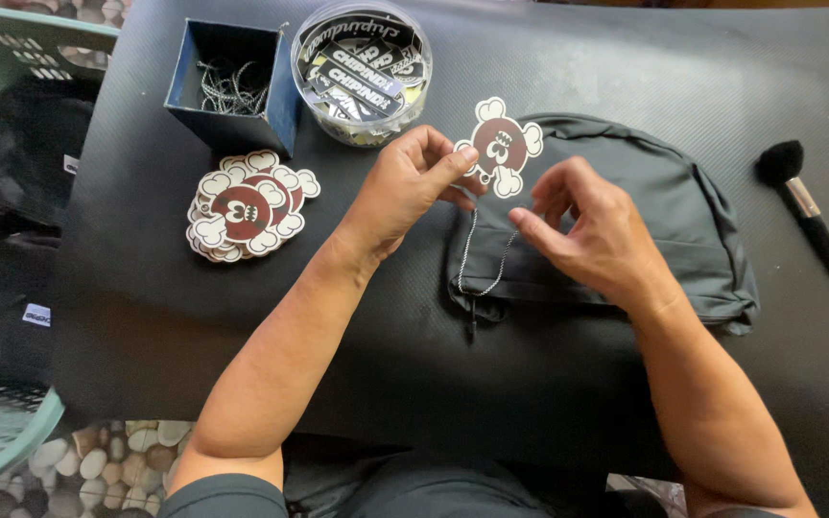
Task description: The person attaches a metal chain to a grey pouch, then connects a bear-shaped keychain to the chain. They use a brush to dust the pouch and flip it over to clean the other side.
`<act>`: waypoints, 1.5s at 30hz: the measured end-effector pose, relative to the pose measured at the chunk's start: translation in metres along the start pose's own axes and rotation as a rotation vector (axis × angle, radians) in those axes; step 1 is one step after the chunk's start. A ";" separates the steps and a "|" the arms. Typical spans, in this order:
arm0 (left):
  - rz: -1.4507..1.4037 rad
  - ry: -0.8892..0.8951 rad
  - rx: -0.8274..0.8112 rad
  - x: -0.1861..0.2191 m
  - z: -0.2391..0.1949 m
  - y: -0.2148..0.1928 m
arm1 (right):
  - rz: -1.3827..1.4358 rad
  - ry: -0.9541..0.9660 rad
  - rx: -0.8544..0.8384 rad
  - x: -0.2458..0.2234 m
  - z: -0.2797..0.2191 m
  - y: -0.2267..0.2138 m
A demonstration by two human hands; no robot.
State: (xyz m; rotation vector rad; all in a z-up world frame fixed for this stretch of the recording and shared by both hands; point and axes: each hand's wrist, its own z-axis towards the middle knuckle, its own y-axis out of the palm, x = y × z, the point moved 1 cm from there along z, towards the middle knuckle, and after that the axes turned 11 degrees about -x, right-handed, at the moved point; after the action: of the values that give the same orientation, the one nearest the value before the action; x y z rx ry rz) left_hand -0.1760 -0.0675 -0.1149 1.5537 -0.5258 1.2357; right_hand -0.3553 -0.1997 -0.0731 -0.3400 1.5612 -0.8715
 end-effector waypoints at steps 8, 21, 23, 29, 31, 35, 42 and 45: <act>0.083 -0.007 0.020 0.004 0.000 0.001 | -0.257 0.258 -0.050 0.010 0.001 -0.008; 0.070 0.187 -0.008 0.002 0.002 -0.003 | -0.334 -0.068 -0.186 -0.006 -0.001 0.004; 0.131 0.223 -0.011 0.001 0.002 -0.003 | -0.277 -0.123 -0.120 0.001 -0.001 0.006; 0.203 0.321 -0.041 0.001 0.002 0.001 | 0.163 -0.216 0.048 -0.014 0.000 0.007; 0.191 0.337 -0.056 0.001 0.002 0.003 | 0.261 -0.204 0.076 -0.013 0.000 0.012; 0.178 0.323 -0.119 0.003 0.001 0.005 | 0.560 -0.101 0.108 -0.015 0.000 0.018; 0.176 0.238 -0.236 0.008 -0.005 0.006 | 0.937 -0.030 0.092 -0.012 0.002 0.030; 0.171 0.203 -0.272 0.011 -0.009 0.008 | 0.982 0.018 0.100 -0.010 0.001 0.032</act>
State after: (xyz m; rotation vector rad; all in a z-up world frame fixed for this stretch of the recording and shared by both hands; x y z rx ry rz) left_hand -0.1824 -0.0601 -0.1018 1.1605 -0.6731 1.3714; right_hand -0.3433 -0.1717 -0.0879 0.4908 1.4433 -0.1714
